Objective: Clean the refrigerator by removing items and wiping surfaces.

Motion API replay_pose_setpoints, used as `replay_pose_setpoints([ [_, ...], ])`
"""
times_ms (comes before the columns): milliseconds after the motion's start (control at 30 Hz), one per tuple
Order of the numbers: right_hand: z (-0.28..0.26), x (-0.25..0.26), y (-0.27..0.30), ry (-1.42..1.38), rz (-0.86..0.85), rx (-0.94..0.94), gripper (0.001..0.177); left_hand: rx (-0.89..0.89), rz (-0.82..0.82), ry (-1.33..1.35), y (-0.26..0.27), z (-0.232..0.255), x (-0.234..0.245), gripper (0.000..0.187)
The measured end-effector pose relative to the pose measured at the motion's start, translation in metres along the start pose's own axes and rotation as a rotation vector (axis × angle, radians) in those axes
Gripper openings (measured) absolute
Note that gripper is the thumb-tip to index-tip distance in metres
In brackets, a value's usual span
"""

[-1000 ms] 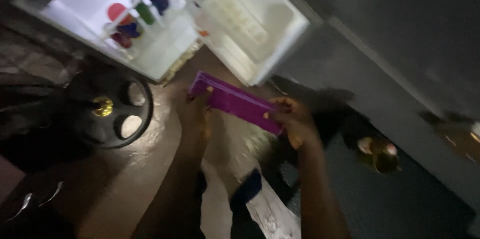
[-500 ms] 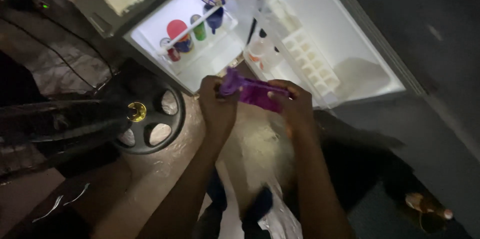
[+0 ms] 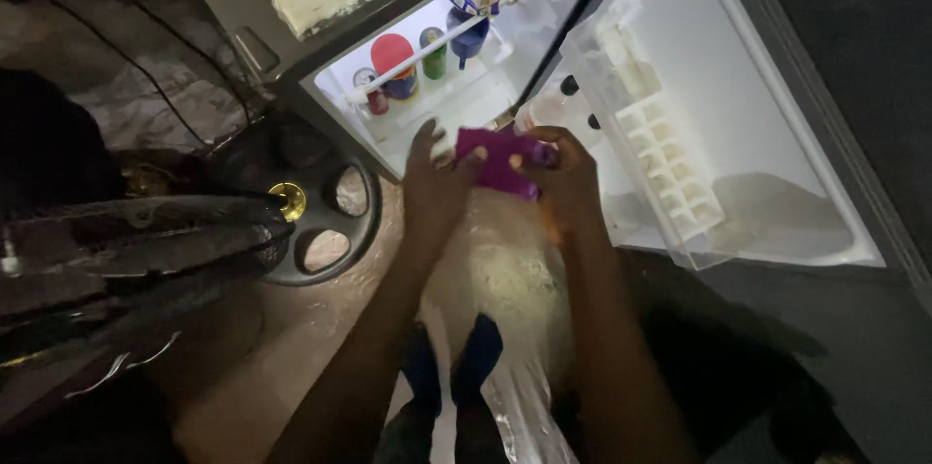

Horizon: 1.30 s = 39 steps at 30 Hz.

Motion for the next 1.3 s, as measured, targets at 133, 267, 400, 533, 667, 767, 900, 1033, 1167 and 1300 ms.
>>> replay_pose_setpoints([
  [133, 0.018, -0.015, -0.005, 0.139, -0.016, -0.157, 0.038, 0.706, -0.329, 0.28, 0.013, -0.102, -0.03, 0.026],
  [267, 0.054, -0.015, -0.041, 0.256, -0.124, 0.059, 0.042, 0.528, -0.255, 0.247, 0.0, -0.139, -0.037, 0.032],
  [400, 0.084, -0.022, -0.064, 0.32, -0.05, 0.225, 0.047, 0.443, -0.176, 0.241, -0.017, -0.18, -0.045, 0.038],
  [533, 0.126, -0.024, -0.101, 0.215, 0.02, 0.178, 0.044, 0.433, -0.2, 0.32, -0.033, -0.228, -0.062, 0.033],
  [667, 0.166, -0.022, -0.142, 0.285, 0.028, 0.207, 0.042, 0.532, -0.255, 0.411, -0.04, -0.277, -0.085, 0.029],
  [767, 0.202, -0.028, -0.175, 0.203, -0.055, 0.212, 0.042, 0.51, -0.264, 0.501, -0.051, -0.33, -0.104, 0.03],
  [900, 0.251, -0.03, -0.203, 0.06, -0.121, 0.126, 0.045, 0.492, -0.118, 0.494, -0.056, -0.379, -0.11, 0.025],
  [1033, 0.309, -0.014, -0.23, 0.025, -0.023, 0.027, 0.045, 0.533, -0.018, 0.441, -0.053, -0.426, -0.111, 0.025],
  [1167, 0.309, -0.023, -0.246, 0.017, -0.093, 0.118, 0.047, 0.412, -0.041, 0.41, -0.068, -0.435, -0.119, 0.029],
  [1300, 0.305, -0.037, -0.233, -0.066, -0.227, 0.168, 0.042, 0.442, -0.052, 0.41, -0.063, -0.427, -0.106, 0.033],
])
Point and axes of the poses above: each hand's wrist, its own y-axis away from the middle knuckle, its own x-axis out of the back of the hand, z = x × y, the point moved 9 cm from there along -y, towards the middle knuckle, and after that the axes turned 10 degrees about z, right-handed, at the moved point
